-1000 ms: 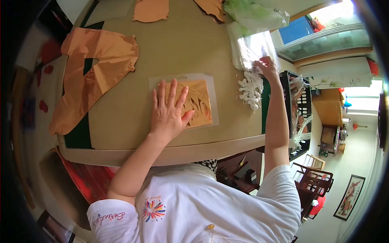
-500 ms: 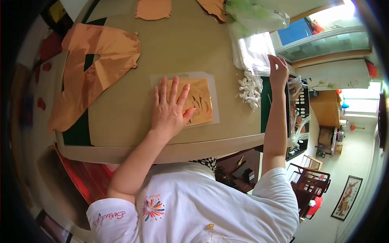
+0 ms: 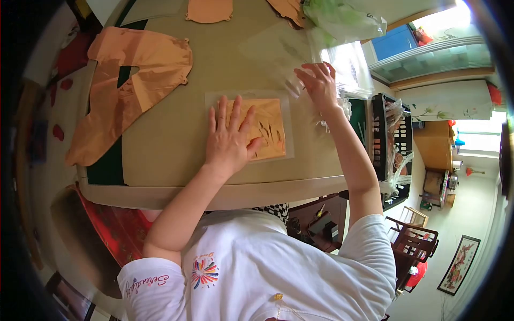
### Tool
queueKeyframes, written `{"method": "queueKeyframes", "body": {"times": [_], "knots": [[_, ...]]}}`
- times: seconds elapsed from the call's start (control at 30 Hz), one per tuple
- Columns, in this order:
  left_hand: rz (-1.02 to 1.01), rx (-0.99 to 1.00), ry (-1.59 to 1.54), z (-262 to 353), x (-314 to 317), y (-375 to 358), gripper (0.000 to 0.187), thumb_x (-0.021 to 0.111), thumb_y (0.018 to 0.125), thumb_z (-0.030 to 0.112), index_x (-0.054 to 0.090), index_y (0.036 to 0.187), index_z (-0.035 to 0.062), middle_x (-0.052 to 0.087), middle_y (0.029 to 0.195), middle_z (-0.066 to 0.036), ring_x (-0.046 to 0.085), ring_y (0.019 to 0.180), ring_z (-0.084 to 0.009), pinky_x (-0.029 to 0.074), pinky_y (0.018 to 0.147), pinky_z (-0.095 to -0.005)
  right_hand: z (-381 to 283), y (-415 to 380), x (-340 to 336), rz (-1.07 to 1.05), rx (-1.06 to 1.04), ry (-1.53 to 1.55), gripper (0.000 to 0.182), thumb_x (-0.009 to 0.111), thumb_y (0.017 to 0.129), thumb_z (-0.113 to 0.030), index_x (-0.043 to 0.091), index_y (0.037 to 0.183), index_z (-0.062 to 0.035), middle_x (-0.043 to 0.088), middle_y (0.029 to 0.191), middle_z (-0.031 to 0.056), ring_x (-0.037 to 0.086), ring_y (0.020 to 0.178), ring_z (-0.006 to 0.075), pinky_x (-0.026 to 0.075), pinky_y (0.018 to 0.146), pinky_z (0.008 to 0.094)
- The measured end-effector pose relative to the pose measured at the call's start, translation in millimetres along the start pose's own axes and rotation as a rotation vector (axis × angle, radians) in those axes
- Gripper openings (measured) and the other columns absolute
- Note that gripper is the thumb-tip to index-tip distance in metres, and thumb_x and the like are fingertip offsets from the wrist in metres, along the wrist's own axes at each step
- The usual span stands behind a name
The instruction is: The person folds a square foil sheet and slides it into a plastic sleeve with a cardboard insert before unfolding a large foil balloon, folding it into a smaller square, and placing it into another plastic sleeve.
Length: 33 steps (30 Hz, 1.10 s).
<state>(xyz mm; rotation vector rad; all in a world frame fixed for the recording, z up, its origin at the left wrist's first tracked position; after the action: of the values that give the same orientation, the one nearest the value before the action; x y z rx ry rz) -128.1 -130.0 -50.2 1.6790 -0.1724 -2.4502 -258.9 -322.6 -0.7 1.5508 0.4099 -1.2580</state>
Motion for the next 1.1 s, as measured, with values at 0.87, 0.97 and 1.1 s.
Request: {"method": "queueKeyframes", "body": {"times": [0.87,0.97,1.1], "knots": [[-0.025,0.012,0.046,1.3,4.0,1.0,0.071,0.058,0.090,0.047,0.034,0.150,0.0163,0.018,0.158,-0.017,0.014,0.145,-0.0446,0.015,0.115,-0.0610,-24.8,-54.0,-1.9,-0.045,0.761,0.486,0.025,0.061,0.089,-0.011,0.063,0.113,-0.0081,0.060,0.108,0.0144,0.059,0.101,0.0296,0.048,0.085,0.0406],[-0.016,0.020,0.067,0.9,3.7,0.7,0.069,0.056,0.091,0.048,0.036,0.149,0.0156,0.018,0.158,-0.018,0.014,0.144,-0.0453,0.014,0.115,-0.0608,-17.5,-10.7,23.1,-0.024,0.407,0.207,0.024,0.062,0.089,-0.018,0.066,0.111,-0.0110,0.060,0.115,0.0136,0.059,0.106,0.0299,0.047,0.091,0.0436],[-0.012,0.017,0.042,0.2,3.8,0.4,0.069,0.058,0.091,0.045,0.035,0.149,0.0159,0.019,0.158,-0.018,0.014,0.144,-0.0453,0.014,0.115,-0.0616,-0.8,13.4,30.1,-0.075,0.264,0.161,0.022,0.061,0.089,-0.024,0.068,0.106,-0.0130,0.061,0.119,0.0127,0.056,0.112,0.0296,0.043,0.096,0.0464]]}}
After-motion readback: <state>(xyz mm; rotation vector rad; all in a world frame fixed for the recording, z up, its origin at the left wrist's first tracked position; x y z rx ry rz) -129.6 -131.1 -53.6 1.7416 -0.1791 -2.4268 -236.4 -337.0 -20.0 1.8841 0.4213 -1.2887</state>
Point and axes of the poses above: each hand's wrist, its own y-axis towards the middle knuckle, its own x-axis out of the palm, z = x × y, the point moved 8 cm from there along y, towards the middle knuckle
